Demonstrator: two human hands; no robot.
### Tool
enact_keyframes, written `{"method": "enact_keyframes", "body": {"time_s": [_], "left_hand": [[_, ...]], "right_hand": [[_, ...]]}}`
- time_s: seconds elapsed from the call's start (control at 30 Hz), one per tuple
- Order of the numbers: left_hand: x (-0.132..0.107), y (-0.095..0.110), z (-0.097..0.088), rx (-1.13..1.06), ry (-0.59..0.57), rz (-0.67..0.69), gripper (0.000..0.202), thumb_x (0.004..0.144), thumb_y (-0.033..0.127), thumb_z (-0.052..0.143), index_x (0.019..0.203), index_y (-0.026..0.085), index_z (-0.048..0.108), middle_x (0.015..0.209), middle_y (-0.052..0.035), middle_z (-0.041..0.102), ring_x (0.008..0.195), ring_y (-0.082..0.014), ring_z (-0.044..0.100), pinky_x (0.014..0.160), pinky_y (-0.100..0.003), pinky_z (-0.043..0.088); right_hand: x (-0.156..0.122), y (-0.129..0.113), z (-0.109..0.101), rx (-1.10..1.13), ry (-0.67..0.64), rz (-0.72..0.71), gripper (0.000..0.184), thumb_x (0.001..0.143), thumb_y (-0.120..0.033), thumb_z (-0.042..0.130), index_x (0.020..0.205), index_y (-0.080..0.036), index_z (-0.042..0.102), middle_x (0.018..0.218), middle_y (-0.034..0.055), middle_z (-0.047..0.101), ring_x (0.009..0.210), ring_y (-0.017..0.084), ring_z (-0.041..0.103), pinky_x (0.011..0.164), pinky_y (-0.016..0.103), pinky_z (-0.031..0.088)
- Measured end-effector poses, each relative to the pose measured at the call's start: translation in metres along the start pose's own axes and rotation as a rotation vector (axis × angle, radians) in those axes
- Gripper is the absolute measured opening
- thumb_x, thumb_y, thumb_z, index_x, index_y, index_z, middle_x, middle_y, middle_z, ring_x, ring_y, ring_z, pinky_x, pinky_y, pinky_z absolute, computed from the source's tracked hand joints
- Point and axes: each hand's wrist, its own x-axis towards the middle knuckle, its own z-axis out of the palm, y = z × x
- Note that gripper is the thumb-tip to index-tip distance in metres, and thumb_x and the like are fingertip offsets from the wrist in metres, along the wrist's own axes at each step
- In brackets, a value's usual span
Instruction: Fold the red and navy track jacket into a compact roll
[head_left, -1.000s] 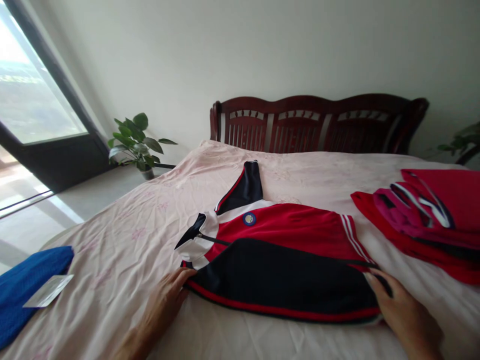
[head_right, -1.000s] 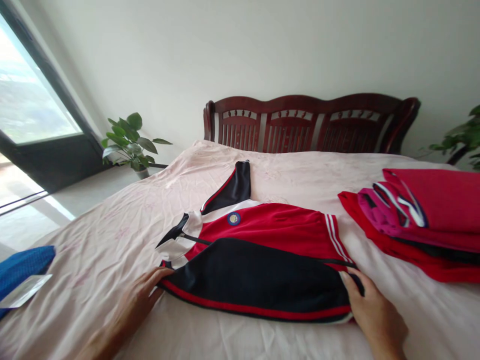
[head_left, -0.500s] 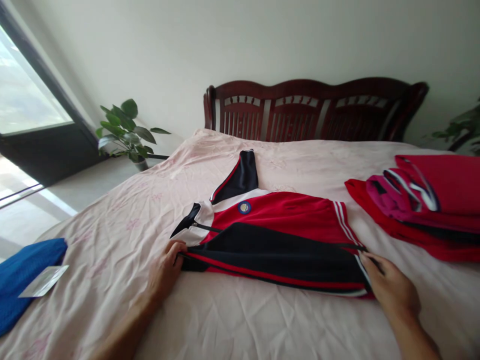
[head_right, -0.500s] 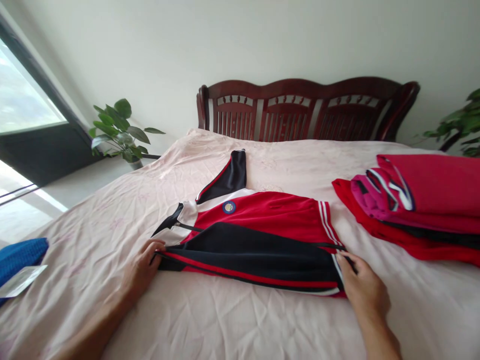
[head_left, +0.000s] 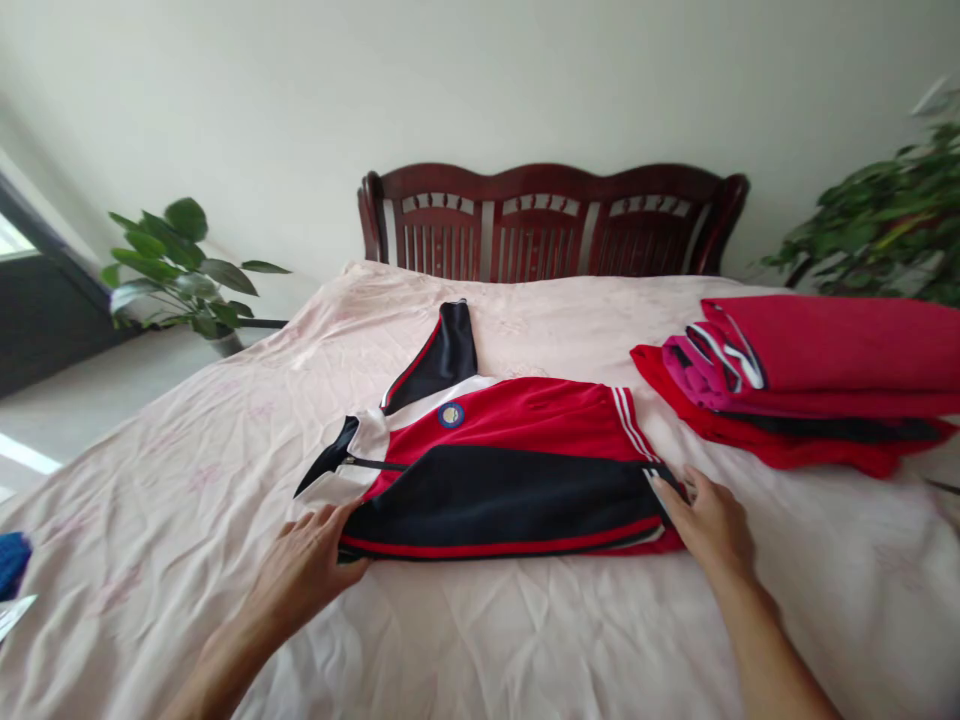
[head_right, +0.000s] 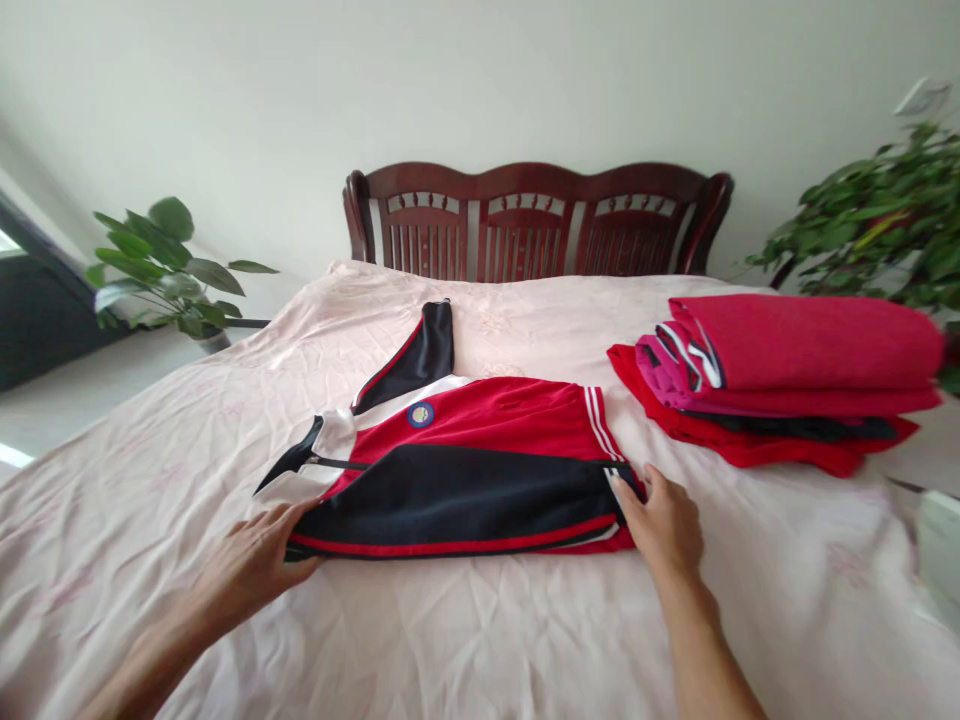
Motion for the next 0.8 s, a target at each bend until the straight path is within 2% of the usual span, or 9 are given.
{"method": "enact_keyframes", "body": {"time_s": [0.13,0.27,0.37,0.47,0.53,0.6,0.7,0.8], "left_hand": [[0.012,0.008,0.005,-0.050,-0.007,0.024,0.065,0.076,0.044,0.066,0.137,0.025,0.053,0.125,-0.0107,0.068,0.117,-0.0309,0.062,0.095,-0.040,0.042],[0.027,0.008,0.011,-0.162,-0.064,0.005,0.062,0.076,0.049,0.066,0.130,0.021,0.055,0.124,-0.0127,0.069,0.113,-0.0325,0.065,0.089,-0.038,0.046],[0.035,0.007,0.011,-0.196,-0.114,-0.057,0.047,0.080,0.050,0.059,0.116,0.020,0.062,0.107,-0.0122,0.074,0.099,-0.0336,0.069,0.078,-0.037,0.047],[0.039,0.007,0.006,-0.297,-0.122,0.023,0.027,0.084,0.041,0.053,0.097,0.021,0.066,0.095,-0.0065,0.074,0.092,-0.0279,0.069,0.075,-0.033,0.046],[0.040,0.007,0.001,-0.417,-0.114,0.086,0.021,0.083,0.036,0.052,0.092,0.021,0.065,0.090,-0.0028,0.072,0.087,-0.0232,0.067,0.074,-0.030,0.045],[0.039,0.004,-0.005,-0.541,-0.134,0.095,0.022,0.083,0.037,0.052,0.091,0.020,0.064,0.084,-0.0003,0.069,0.080,-0.0200,0.063,0.068,-0.027,0.044],[0.035,-0.006,-0.011,-0.659,-0.246,0.120,0.030,0.084,0.045,0.051,0.092,0.019,0.063,0.080,0.0009,0.064,0.074,-0.0171,0.058,0.062,-0.024,0.041],[0.030,-0.017,-0.008,-0.561,-0.398,0.141,0.026,0.081,0.043,0.052,0.083,0.018,0.061,0.072,0.0022,0.058,0.067,-0.0150,0.052,0.058,-0.025,0.035]], "right_hand": [[-0.002,0.007,-0.008,-0.107,-0.097,0.062,0.084,0.082,-0.072,0.042,0.134,-0.008,0.057,0.113,0.0233,0.069,0.104,0.040,0.065,0.084,0.047,0.051],[0.006,0.006,-0.016,-0.079,-0.154,0.047,0.070,0.078,-0.070,0.051,0.121,-0.017,0.067,0.105,0.0171,0.073,0.095,0.036,0.068,0.079,0.043,0.051],[0.013,0.004,-0.018,0.076,-0.238,0.029,0.052,0.076,-0.063,0.059,0.104,-0.021,0.071,0.090,0.0100,0.075,0.086,0.030,0.070,0.076,0.037,0.052],[0.014,-0.001,-0.020,0.262,-0.218,-0.010,0.044,0.076,-0.057,0.059,0.097,-0.019,0.069,0.086,0.0088,0.075,0.085,0.029,0.070,0.076,0.034,0.052],[0.012,-0.004,-0.023,0.375,-0.180,0.001,0.043,0.076,-0.056,0.059,0.096,-0.018,0.067,0.085,0.0092,0.075,0.085,0.029,0.070,0.077,0.034,0.052],[0.010,-0.005,-0.027,0.514,-0.187,0.037,0.045,0.076,-0.055,0.061,0.099,-0.017,0.066,0.087,0.0097,0.076,0.088,0.029,0.070,0.078,0.035,0.053],[0.010,0.002,-0.033,0.748,-0.331,0.096,0.047,0.077,-0.055,0.063,0.103,-0.017,0.066,0.095,0.0101,0.077,0.094,0.030,0.071,0.083,0.037,0.055],[0.010,0.012,-0.031,0.742,-0.488,0.109,0.045,0.073,-0.056,0.067,0.097,-0.018,0.068,0.094,0.0095,0.078,0.095,0.030,0.072,0.084,0.038,0.056]]}}
